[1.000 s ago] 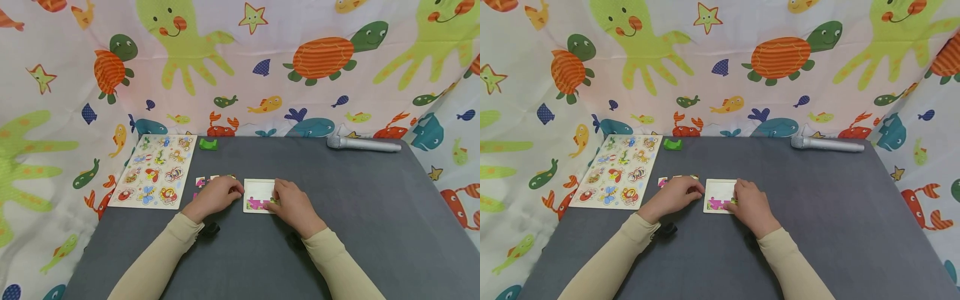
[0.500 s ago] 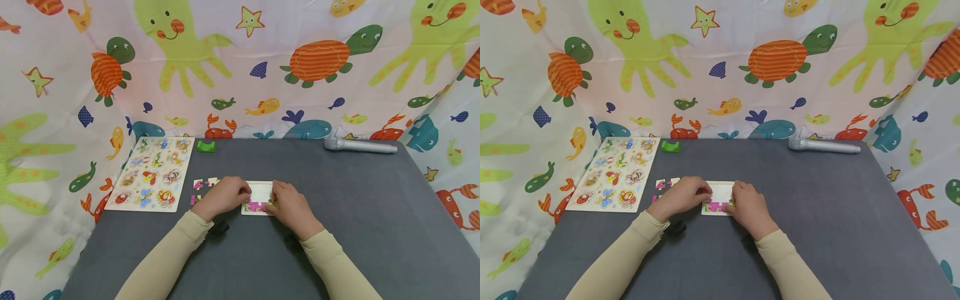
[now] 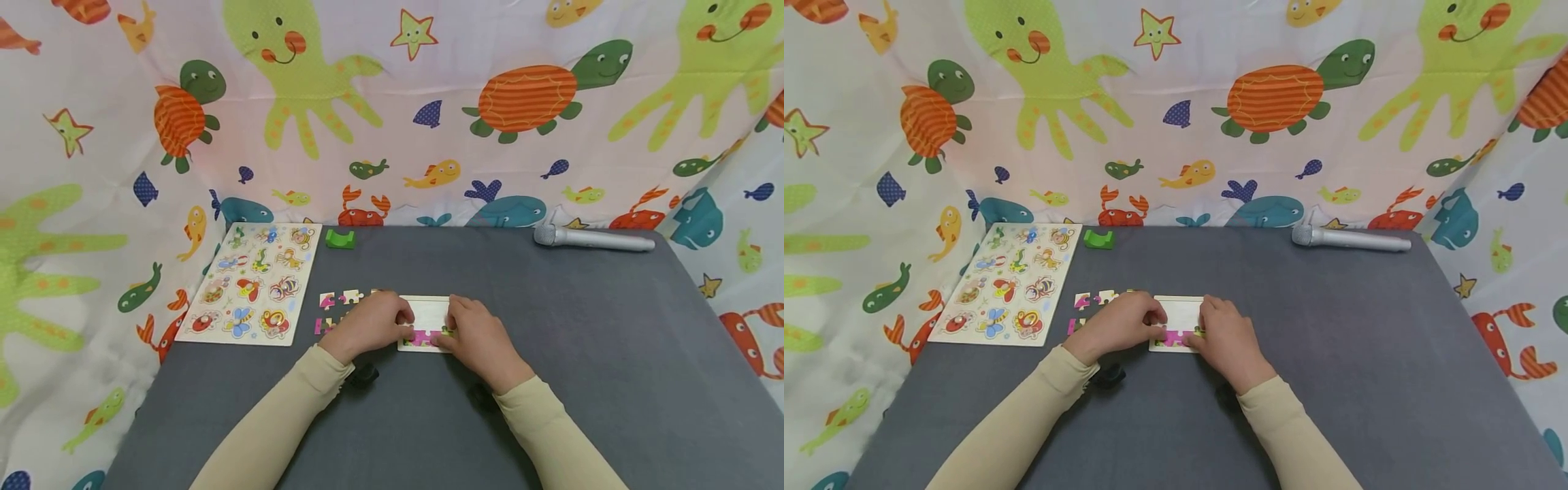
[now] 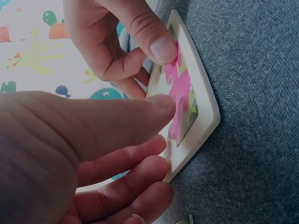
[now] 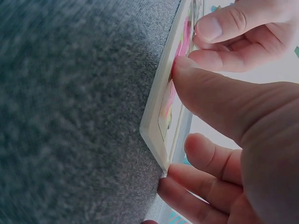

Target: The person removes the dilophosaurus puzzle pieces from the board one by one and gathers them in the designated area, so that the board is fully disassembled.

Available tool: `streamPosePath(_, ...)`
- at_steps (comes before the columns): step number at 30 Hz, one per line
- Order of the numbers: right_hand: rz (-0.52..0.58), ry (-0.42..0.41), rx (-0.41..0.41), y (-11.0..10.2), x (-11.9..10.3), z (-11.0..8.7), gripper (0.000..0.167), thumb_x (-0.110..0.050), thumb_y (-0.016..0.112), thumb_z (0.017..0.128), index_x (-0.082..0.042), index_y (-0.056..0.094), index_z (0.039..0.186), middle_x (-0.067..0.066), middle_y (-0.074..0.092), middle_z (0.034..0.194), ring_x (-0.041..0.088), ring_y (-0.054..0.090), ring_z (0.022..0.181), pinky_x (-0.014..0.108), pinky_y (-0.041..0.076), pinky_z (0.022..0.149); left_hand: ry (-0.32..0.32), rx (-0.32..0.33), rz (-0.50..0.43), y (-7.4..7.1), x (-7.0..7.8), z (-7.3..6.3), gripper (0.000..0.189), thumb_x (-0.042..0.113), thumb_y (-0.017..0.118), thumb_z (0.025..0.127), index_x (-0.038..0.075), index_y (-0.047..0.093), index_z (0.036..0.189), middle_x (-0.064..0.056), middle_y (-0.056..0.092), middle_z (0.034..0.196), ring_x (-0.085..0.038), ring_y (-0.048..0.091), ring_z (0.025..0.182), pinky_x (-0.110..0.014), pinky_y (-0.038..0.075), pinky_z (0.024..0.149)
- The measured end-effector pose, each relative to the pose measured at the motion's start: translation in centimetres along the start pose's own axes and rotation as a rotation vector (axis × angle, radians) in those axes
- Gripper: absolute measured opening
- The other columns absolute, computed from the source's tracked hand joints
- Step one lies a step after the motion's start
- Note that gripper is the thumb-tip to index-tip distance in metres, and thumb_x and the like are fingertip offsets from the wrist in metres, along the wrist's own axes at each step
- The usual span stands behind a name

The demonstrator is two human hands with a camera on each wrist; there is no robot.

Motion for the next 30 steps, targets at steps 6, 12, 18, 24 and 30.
streamPosePath(6, 0.004, 0.004, 0.001, 0.06, 0.13, 0.03, 0.044, -0.033, 0.092, 0.087, -0.011, 0.054, 0.087, 0.002, 0.051, 0.085, 0.02, 0.047, 0.076, 0.034, 0.038, 0.061, -0.012, -0.019, -0.003, 0.14, -0.15, 0.03, 0.018, 0.029, 0.086, 0.093, 0.014, 0.083, 0.104, 0.005, 0.073, 0.089, -0.013, 0.063, 0.078, -0.031, 0.054, 0.072)
streamPosePath(12, 0.008, 0.007, -0.004, 0.14, 0.14, 0.04, 0.044, -0.033, 0.092, 0.087, -0.012, 0.054, 0.086, 0.002, 0.051, 0.086, 0.02, 0.047, 0.077, 0.034, 0.038, 0.062, 0.004, -0.03, -0.007, 0.27, -0.15, 0.08, 0.019, 0.028, 0.087, 0.093, 0.014, 0.083, 0.105, 0.005, 0.074, 0.089, -0.013, 0.063, 0.077, -0.03, 0.054, 0.072)
streamPosePath(18, 0.007, 0.011, -0.006, 0.1, 0.06, 0.08, 0.044, -0.033, 0.092, 0.087, -0.012, 0.054, 0.087, 0.002, 0.051, 0.086, 0.02, 0.047, 0.077, 0.034, 0.038, 0.061, 0.013, -0.029, -0.011, 0.24, -0.12, 0.07, 0.021, 0.028, 0.087, 0.092, 0.014, 0.083, 0.107, 0.005, 0.073, 0.089, -0.013, 0.063, 0.078, -0.03, 0.054, 0.072)
streamPosePath(24, 0.009, 0.009, -0.003, 0.01, -0.02, 0.12, 0.045, -0.033, 0.093, 0.087, -0.011, 0.054, 0.087, 0.002, 0.051, 0.085, 0.02, 0.047, 0.076, 0.034, 0.039, 0.062, 0.011, -0.043, -0.042, 0.36, -0.1, 0.11, 0.021, 0.026, 0.088, 0.092, 0.013, 0.082, 0.107, 0.004, 0.071, 0.087, -0.015, 0.062, 0.077, -0.03, 0.053, 0.07)
streamPosePath(30, 0.012, 0.004, 0.001, 0.0, -0.03, -0.03, 0.045, -0.032, 0.093, 0.086, -0.011, 0.054, 0.087, 0.002, 0.051, 0.085, 0.02, 0.047, 0.078, 0.034, 0.038, 0.062, -0.013, -0.064, -0.074, 0.45, -0.04, -0.09, 0.027, 0.027, 0.091, 0.088, 0.012, 0.081, 0.108, 0.002, 0.068, 0.086, -0.017, 0.06, 0.078, -0.032, 0.051, 0.07)
Point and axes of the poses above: each hand's wrist, its own z-axis towards the middle knuckle, its own y-axis out of the palm, x = y × z, the point moved 10 cm from there along z, towards the middle knuckle
